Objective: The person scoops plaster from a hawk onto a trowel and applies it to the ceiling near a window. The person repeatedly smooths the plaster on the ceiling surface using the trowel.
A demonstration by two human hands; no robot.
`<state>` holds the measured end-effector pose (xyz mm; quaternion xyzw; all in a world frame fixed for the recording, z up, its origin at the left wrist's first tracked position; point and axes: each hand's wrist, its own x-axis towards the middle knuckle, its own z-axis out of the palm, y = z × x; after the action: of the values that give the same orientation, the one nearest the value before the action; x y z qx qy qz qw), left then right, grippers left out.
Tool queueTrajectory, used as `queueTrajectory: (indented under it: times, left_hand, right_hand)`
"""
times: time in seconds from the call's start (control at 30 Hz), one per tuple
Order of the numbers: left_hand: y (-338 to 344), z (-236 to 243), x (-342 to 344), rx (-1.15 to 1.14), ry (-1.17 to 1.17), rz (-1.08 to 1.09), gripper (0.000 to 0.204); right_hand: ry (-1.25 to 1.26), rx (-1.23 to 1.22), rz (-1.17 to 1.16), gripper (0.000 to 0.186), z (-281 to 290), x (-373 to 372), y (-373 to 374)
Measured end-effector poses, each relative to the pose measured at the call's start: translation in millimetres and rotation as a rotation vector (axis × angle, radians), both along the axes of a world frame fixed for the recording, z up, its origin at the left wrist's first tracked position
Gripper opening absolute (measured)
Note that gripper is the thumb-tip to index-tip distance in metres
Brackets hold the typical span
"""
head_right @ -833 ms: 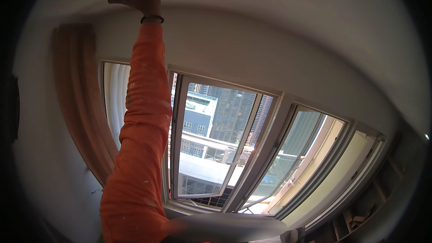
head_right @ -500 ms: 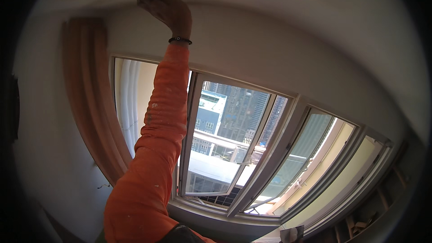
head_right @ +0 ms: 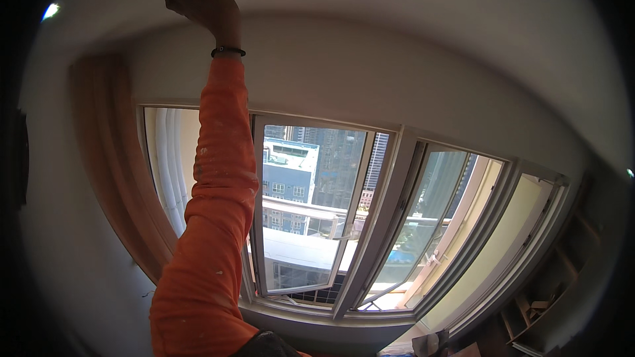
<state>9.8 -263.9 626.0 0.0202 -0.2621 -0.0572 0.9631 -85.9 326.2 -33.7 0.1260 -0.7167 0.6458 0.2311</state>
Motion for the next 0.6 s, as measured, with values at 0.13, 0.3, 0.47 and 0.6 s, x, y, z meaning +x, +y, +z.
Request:
queueTrajectory:
  times: [0.13, 0.3, 0.47, 0.6]
  left_hand:
    - [76.8, -1.4, -50.2, -0.060, -0.006, -0.079, 0.067]
    - [173.0, 10.1, -140.6, -0.053, -0.015, -0.242, 0.071]
    - [307.4, -5.3, -219.0, -0.205, -0.176, -0.281, 0.067]
    - [323.6, -41.4, -241.5, -0.338, -0.284, -0.312, 0.071]
  right_hand:
    - [-0.026, -0.159, -0.087, 0.048, 5.6, 22.6, 9.8]
    - [-0.043, -0.277, -0.182, 0.055, 1.8, 52.2, 30.1]
    - [-0.068, -0.340, -0.175, 0.062, -1.6, 64.0, 38.6]
    - [-0.072, -0.377, -0.081, 0.069, -5.1, 58.7, 38.6]
